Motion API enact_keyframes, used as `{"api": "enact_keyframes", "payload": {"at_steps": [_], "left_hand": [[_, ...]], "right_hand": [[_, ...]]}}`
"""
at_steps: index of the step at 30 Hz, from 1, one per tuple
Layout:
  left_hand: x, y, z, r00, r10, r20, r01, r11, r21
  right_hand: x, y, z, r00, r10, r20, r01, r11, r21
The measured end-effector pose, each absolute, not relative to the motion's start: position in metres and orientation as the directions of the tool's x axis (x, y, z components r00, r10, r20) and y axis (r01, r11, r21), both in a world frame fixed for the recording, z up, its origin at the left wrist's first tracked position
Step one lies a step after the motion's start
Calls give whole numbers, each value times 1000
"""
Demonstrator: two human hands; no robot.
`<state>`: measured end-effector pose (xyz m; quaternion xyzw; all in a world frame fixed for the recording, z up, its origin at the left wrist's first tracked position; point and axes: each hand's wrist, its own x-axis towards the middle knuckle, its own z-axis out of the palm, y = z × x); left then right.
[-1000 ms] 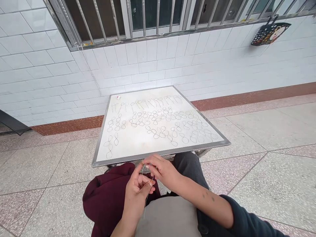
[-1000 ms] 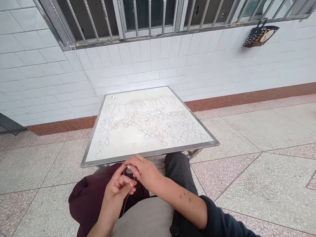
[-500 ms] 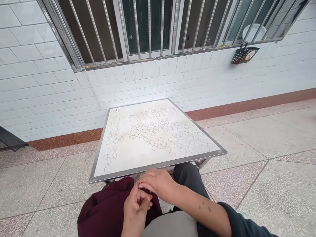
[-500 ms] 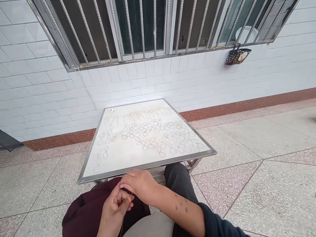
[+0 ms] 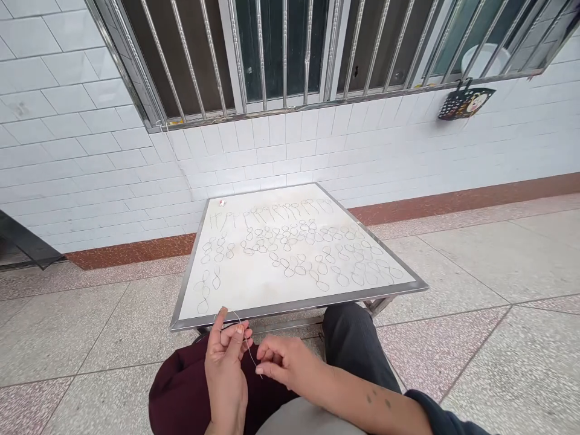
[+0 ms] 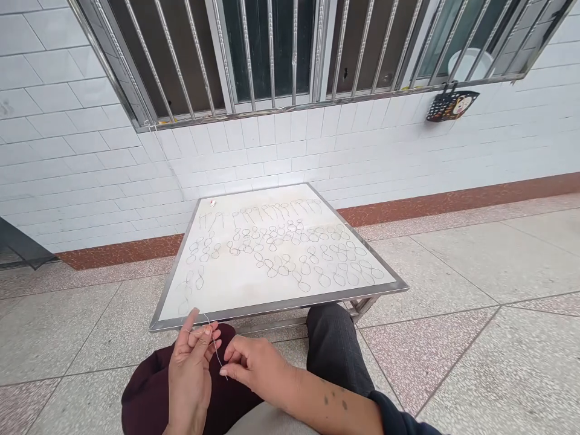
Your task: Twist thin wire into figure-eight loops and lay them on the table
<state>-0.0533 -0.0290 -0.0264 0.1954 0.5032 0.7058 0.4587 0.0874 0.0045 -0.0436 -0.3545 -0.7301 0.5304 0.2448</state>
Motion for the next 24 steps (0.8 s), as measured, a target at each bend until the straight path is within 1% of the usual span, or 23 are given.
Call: {"api": "enact_keyframes", "payload": {"at_steps": [2,4,8,16,24], "left_hand": [[-52,-26,-26,-519,832,-198,-473,-85,877],[-49,-24,-27,-531,826,-190,-483,-111,868],[-47,-21,-27,-535,829,-163,-474,-135,870],[-43,-21,-27,-476,874,-100,-412,-121,903],[-38,-26,-25,-355,928,-116,-416,-46,908]], "right_hand": [[83,0,-50,-651,757,-56,235,132,-963],[80,-1,-56,-661,748,-62,206,102,-973],[79,1,-61,-643,762,-82,163,32,-986],[87,-3,-52,-606,794,-57,193,77,-978],[89,-2,-48,-567,821,-62,191,58,-980]]}}
